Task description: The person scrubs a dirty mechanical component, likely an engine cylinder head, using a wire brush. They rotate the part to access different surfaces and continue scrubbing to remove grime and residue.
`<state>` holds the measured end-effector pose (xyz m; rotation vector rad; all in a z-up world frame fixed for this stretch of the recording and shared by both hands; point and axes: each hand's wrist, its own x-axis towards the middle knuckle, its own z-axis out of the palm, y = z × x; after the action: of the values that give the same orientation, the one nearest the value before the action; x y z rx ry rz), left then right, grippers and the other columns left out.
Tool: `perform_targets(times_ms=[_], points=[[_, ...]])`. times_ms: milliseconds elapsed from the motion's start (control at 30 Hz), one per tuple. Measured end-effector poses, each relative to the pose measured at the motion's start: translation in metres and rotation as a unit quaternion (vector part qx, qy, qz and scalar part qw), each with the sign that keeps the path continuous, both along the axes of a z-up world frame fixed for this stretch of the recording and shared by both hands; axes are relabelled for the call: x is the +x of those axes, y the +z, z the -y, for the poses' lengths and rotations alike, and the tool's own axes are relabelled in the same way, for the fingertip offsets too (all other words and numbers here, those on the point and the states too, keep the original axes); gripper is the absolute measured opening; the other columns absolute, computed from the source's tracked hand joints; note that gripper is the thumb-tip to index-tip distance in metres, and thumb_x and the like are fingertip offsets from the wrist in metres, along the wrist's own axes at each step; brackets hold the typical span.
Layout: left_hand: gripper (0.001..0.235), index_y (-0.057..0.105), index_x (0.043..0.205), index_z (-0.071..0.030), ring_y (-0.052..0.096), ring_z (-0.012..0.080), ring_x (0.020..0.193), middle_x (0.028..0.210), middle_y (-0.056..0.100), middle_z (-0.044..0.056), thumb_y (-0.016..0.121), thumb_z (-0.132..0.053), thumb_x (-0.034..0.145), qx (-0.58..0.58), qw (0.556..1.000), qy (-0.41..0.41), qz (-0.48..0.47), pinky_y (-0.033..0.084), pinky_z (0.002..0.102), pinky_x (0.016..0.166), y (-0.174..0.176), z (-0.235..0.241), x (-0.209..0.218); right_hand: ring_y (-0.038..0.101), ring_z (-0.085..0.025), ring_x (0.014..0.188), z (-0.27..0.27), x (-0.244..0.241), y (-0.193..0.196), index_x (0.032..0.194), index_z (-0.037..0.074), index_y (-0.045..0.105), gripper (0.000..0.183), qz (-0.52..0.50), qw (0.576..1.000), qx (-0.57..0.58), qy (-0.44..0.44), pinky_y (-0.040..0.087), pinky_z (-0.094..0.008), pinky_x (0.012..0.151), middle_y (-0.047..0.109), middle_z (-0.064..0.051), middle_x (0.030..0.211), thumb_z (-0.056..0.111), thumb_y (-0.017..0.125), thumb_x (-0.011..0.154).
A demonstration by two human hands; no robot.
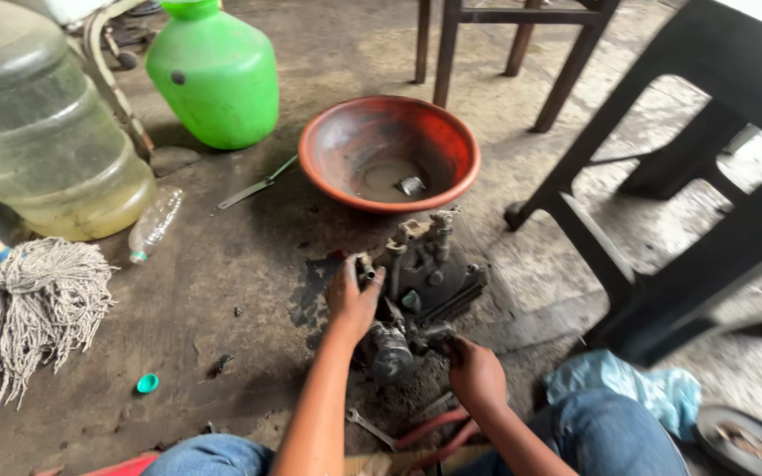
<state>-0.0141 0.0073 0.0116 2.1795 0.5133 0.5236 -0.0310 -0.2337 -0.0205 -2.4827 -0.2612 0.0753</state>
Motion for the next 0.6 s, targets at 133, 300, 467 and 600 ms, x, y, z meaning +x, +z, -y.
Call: perform_targets(times_ms=[133,300,467,600], points=[[0.068,0.045,0.144,-0.013,0.054,0.0351,0.130,0.143,0.056,0.015,0.070,-0.047,0.091,-0.040,0.997,-0.020,-0.067,0.044,0.046,0.108,0.013,0.012,-0.024,0.069,-0.042,0.087,0.009,-0.005,-0.004,0.105,0.017,0.077,0.020,0.005,0.999,-0.015,0.029,0.055,-0.053,0.073,0.075,-0.017,0.094,0.022,0.063,0.092],[0.073,0.043,0.140,-0.016,0.055,0.0359,0.124,0.135,0.058,0.014,0.081,-0.040,0.082,-0.019,0.998,-0.037,-0.043,0.045,0.047,0.104,0.022,0.028,-0.050,0.070,-0.042,0.087,0.017,-0.004,-0.007,0.108,0.017,0.076,0.020,-0.043,0.995,-0.053,0.067,0.056,-0.052,0.075,0.074,-0.018,0.095,0.022,0.061,0.095],[0.072,0.048,0.135,-0.015,0.056,0.0385,0.122,0.131,0.062,0.014,0.085,-0.038,0.078,0.042,0.998,-0.046,0.012,0.044,0.050,0.104,0.008,0.037,-0.065,0.068,-0.044,0.088,0.018,0.003,-0.043,0.100,0.012,0.078,0.017,-0.011,0.996,-0.036,0.085,0.055,-0.052,0.077,0.071,-0.022,0.094,0.016,0.067,0.088],[0.074,0.048,0.137,-0.013,0.052,0.0418,0.124,0.134,0.061,0.016,0.086,-0.039,0.080,0.070,0.996,-0.047,0.025,0.040,0.053,0.106,0.002,0.035,-0.069,0.067,-0.044,0.087,0.017,0.002,-0.064,0.090,0.005,0.080,0.016,0.124,0.978,0.026,0.164,0.054,-0.051,0.076,0.073,-0.022,0.089,0.011,0.066,0.085]])
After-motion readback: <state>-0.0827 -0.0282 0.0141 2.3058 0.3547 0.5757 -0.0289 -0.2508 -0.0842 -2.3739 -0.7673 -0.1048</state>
